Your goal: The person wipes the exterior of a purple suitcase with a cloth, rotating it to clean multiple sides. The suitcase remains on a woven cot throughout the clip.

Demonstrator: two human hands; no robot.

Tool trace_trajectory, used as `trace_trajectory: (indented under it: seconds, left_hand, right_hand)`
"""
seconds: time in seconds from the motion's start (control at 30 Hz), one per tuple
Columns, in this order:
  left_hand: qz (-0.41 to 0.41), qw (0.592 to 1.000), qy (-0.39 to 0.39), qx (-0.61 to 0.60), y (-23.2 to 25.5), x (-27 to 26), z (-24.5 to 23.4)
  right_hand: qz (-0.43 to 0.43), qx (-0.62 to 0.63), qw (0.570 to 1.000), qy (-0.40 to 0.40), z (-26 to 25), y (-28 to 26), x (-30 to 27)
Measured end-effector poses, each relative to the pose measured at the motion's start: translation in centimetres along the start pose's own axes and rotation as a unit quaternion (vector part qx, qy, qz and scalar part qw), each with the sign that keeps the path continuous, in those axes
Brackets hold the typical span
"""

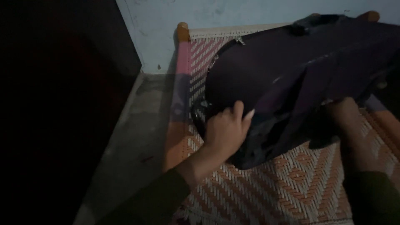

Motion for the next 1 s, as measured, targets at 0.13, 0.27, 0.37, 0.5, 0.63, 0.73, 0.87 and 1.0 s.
trace_trajectory:
  seconds: [0.13, 0.27, 0.37, 0.5, 0.63, 0.73, 0.87, 1.0]
  left_hand:
    - [0.02, 0.994, -0.09, -0.067, -2.6, 1.9, 0.0]
    - [0.015, 0.992, 0.012, -0.122, -5.9, 2.6, 2.0]
    - [0.009, 0.987, 0.031, -0.156, -6.7, 3.4, 2.4]
    - [-0.032, 0.968, -0.069, -0.239, -7.0, 4.3, 3.4]
    - [-0.025, 0.976, -0.012, -0.214, -9.2, 4.1, 5.7]
    - [-0.061, 0.956, -0.003, -0.286, -10.3, 3.4, 6.5]
    - [-0.102, 0.975, 0.004, -0.197, -10.1, 2.4, 6.1]
    - [-0.379, 0.911, -0.122, -0.109, -11.5, -0.4, 6.6]
  right_hand:
    - [-0.08, -0.025, 0.996, -0.025, 2.3, 10.5, 6.5]
    - [-0.113, -0.085, 0.99, -0.016, 1.9, 9.6, 3.5]
    - [-0.152, -0.079, 0.981, -0.095, 2.2, 12.3, 6.0]
    - [-0.015, -0.163, 0.959, -0.23, -4.7, -3.2, -2.6]
    - [-0.067, -0.001, 0.982, -0.178, -9.5, -13.8, -9.2]
    - [-0.168, 0.182, 0.966, -0.074, -10.3, -18.8, -11.8]
    - [-0.376, 0.125, 0.918, 0.012, -5.4, -22.1, -12.0]
    - [-0.496, -0.188, 0.848, 0.02, 0.9, -25.6, -17.8]
Point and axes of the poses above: each hand's wrist, its own x-axis towards the middle knuckle, its own z-axis out of the palm, y = z × x, the point moved 2 cm from there along x, towards the middle knuckle, and after that the axes turned 9 degrees about x, right-handed, at the moved point
